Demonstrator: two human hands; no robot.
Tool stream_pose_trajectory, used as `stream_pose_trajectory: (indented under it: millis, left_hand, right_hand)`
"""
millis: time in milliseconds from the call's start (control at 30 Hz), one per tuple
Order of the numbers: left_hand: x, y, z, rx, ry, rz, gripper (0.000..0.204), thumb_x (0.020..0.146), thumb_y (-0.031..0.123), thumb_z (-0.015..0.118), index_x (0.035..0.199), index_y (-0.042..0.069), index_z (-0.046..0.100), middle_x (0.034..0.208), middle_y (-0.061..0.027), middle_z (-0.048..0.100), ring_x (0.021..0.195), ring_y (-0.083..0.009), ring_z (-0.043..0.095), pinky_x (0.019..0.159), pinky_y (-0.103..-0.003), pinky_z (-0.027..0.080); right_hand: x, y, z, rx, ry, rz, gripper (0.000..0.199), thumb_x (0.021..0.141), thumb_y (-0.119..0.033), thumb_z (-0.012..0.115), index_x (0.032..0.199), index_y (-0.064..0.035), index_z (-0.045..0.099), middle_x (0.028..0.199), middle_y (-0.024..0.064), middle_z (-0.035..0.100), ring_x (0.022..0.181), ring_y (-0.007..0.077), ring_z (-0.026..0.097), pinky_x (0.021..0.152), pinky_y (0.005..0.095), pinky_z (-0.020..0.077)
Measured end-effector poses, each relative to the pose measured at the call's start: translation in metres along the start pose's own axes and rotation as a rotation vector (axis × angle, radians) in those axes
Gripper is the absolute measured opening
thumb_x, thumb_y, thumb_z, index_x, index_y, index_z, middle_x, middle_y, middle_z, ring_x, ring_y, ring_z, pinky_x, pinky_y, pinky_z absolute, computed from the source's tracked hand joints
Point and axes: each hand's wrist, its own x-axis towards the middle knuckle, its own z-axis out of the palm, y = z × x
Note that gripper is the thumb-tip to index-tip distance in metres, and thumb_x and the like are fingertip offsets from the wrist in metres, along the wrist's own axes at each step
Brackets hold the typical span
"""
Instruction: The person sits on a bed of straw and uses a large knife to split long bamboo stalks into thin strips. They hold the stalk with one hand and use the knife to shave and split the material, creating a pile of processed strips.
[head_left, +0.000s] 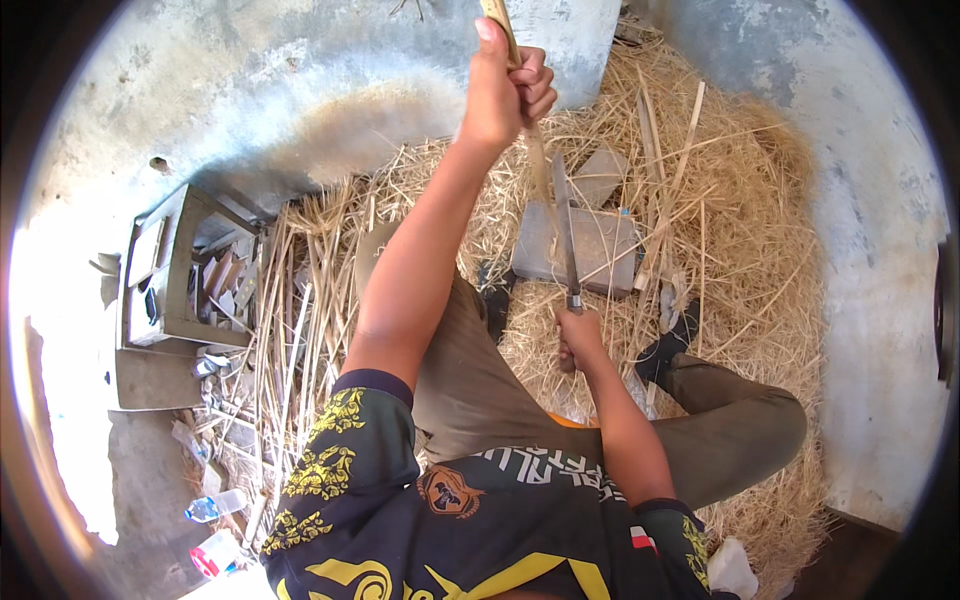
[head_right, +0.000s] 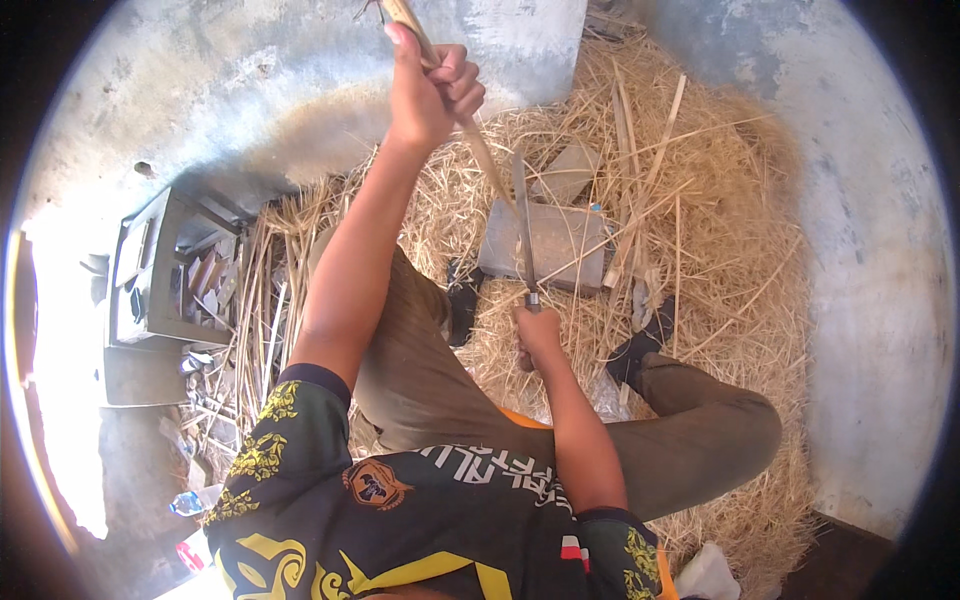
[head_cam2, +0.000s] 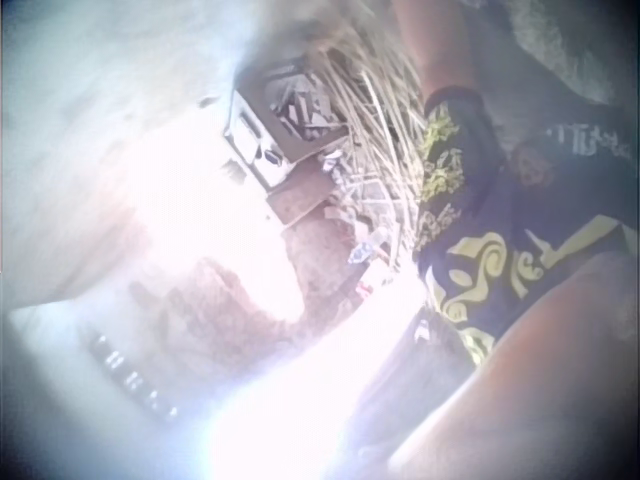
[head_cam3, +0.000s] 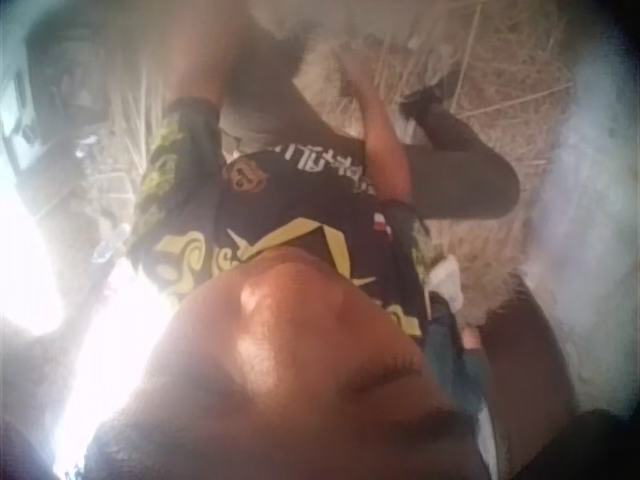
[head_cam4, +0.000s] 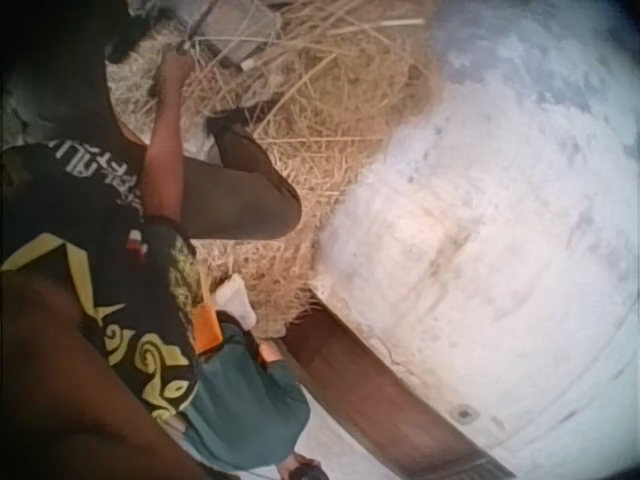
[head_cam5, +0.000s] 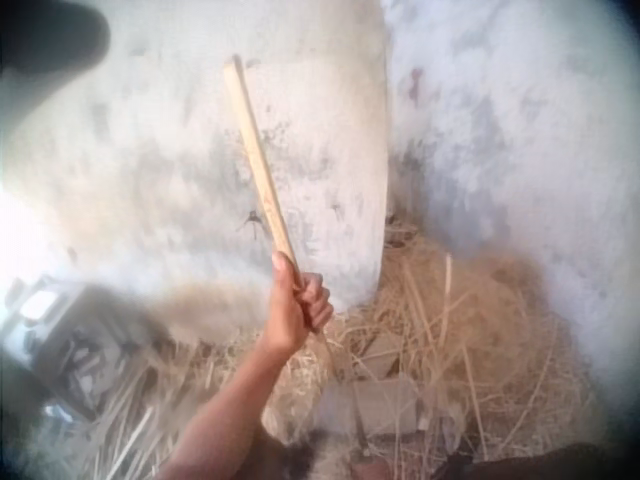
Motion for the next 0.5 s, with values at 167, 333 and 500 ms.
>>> stream_pose_trajectory:
  millis: [167, 333, 500]
  left_hand:
    - [-0.005, 0.001, -0.019, 0.001, 0.060, 0.045, 0.078, 0.083, 0.092, 0.021, 0.059, 0.018, 0.021, 0.053, 0.0065, 0.018, 0.048, -0.0099, 0.014, 0.045, -0.028, 0.014]
    - [-0.006, 0.002, -0.014, -0.003, 0.075, 0.048, 0.077, 0.085, 0.091, 0.021, 0.059, 0.018, 0.020, 0.052, 0.0067, 0.017, 0.048, -0.0097, 0.013, 0.045, -0.028, 0.013]
    - [-0.008, -0.002, -0.003, -0.021, 0.038, 0.026, 0.076, 0.086, 0.090, 0.019, 0.059, 0.019, 0.019, 0.051, 0.0074, 0.017, 0.046, -0.0089, 0.014, 0.043, -0.028, 0.013]
  right_hand:
    - [-0.041, -0.058, -0.012, -0.236, 0.240, -0.385, 0.033, 0.082, -0.022, 0.069, 0.063, 0.0020, 0.059, 0.052, 0.0065, 0.055, 0.045, 0.0167, 0.051, 0.047, 0.0363, 0.0396]
    - [-0.047, -0.078, -0.006, 0.090, 0.231, -0.633, 0.032, 0.085, -0.018, 0.069, 0.062, 0.0020, 0.057, 0.054, 0.0047, 0.055, 0.054, 0.0110, 0.049, 0.053, 0.0351, 0.0412]
    - [0.015, 0.026, -0.006, -0.314, 0.272, -0.313, 0.029, 0.080, -0.020, 0.069, 0.067, 0.0037, 0.060, 0.055, 0.0078, 0.057, 0.052, 0.0155, 0.051, 0.054, 0.0386, 0.0419]
